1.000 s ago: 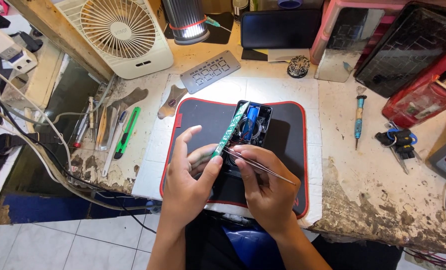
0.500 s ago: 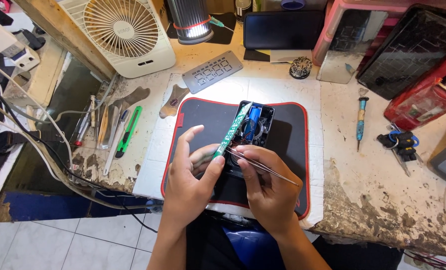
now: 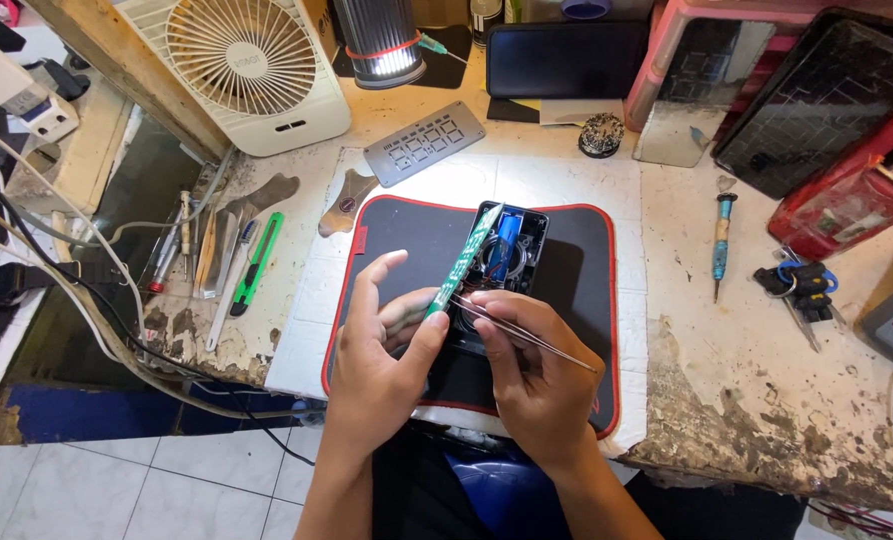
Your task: The person uses tweezers to manipulate a green circuit board with a digital display, which is connected to a black device. They carefully adjust components on the board while holding it in place with their other hand.
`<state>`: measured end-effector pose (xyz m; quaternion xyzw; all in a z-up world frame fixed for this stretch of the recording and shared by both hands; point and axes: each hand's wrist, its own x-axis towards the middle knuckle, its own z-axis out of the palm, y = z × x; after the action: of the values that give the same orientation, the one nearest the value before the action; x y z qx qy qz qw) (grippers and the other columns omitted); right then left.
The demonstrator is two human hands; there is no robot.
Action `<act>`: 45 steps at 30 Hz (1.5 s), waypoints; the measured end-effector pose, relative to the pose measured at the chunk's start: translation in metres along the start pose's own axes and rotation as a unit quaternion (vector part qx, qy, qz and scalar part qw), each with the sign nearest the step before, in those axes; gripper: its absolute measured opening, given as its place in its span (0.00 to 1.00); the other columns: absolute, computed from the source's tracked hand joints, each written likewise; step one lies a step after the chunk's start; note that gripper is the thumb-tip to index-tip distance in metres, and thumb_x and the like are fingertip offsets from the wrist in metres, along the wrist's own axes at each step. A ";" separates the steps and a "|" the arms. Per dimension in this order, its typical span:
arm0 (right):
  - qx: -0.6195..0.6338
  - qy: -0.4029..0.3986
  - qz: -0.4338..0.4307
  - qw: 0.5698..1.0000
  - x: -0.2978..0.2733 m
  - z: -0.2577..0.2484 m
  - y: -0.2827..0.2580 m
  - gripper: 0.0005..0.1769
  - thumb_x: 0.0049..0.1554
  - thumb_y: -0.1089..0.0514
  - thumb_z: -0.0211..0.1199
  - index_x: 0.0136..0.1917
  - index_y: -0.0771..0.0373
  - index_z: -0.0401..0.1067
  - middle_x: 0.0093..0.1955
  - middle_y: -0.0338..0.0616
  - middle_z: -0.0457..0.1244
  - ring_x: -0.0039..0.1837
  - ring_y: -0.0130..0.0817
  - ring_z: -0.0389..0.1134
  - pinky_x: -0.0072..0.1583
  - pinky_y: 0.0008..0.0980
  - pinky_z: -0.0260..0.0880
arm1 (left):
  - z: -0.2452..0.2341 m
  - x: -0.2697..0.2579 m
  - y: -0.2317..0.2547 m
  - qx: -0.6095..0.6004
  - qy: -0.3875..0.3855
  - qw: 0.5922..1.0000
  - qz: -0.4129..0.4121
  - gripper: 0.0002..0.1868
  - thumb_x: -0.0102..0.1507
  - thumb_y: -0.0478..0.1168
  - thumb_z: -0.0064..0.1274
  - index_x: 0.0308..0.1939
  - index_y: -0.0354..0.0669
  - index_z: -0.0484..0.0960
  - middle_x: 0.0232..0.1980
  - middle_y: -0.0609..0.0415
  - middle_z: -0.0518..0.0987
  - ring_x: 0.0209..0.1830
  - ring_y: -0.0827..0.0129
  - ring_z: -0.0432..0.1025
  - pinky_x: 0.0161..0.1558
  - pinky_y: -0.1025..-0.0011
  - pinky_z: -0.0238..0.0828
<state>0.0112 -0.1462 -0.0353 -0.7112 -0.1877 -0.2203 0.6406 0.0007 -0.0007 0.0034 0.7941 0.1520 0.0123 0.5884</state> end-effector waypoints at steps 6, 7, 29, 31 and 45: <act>0.002 -0.002 0.010 1.000 0.000 0.000 -0.001 0.07 0.63 0.65 0.60 0.55 0.68 0.71 0.55 0.53 0.71 0.57 0.37 0.77 0.59 0.26 0.80 | 0.000 0.000 -0.002 0.003 0.001 1.000 0.010 0.34 0.60 0.47 0.55 0.70 0.53 0.64 0.54 0.46 0.89 0.48 0.68 0.87 0.55 0.75 0.82; 0.002 -0.001 0.010 1.000 0.000 0.000 -0.001 0.07 0.63 0.65 0.60 0.55 0.68 0.71 0.55 0.53 0.71 0.57 0.37 0.77 0.59 0.26 0.80 | 0.000 0.000 -0.001 0.003 0.001 1.000 0.011 0.34 0.60 0.47 0.55 0.70 0.53 0.64 0.54 0.46 0.89 0.48 0.68 0.87 0.55 0.75 0.82; -0.002 0.018 0.021 1.000 -0.006 0.000 0.000 0.07 0.62 0.67 0.60 0.55 0.68 0.71 0.54 0.54 0.70 0.57 0.40 0.77 0.59 0.30 0.82 | -0.002 -0.005 0.011 0.051 0.000 0.999 -0.013 0.40 0.55 0.55 0.56 0.71 0.59 0.64 0.58 0.47 0.87 0.59 0.62 0.83 0.62 0.70 0.77; -0.018 0.014 0.018 1.000 -0.008 -0.002 0.002 0.07 0.62 0.66 0.60 0.55 0.68 0.71 0.55 0.53 0.71 0.57 0.40 0.77 0.58 0.30 0.82 | -0.001 -0.006 0.013 0.057 0.005 0.998 -0.025 0.41 0.54 0.55 0.56 0.71 0.61 0.64 0.58 0.51 0.88 0.59 0.63 0.82 0.62 0.70 0.76; -0.032 0.030 0.009 0.999 -0.015 -0.004 0.012 0.07 0.63 0.68 0.59 0.54 0.73 0.68 0.54 0.61 0.69 0.55 0.47 0.76 0.60 0.35 0.80 | -0.004 -0.011 0.012 0.061 -0.007 0.998 0.015 0.43 0.54 0.58 0.55 0.73 0.56 0.63 0.57 0.42 0.85 0.64 0.54 0.78 0.58 0.63 0.76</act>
<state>0.0048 -0.1510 -0.0532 -0.7261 -0.1548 -0.2413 0.6250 -0.0080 -0.0033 0.0175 0.8307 0.1363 0.0069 0.5397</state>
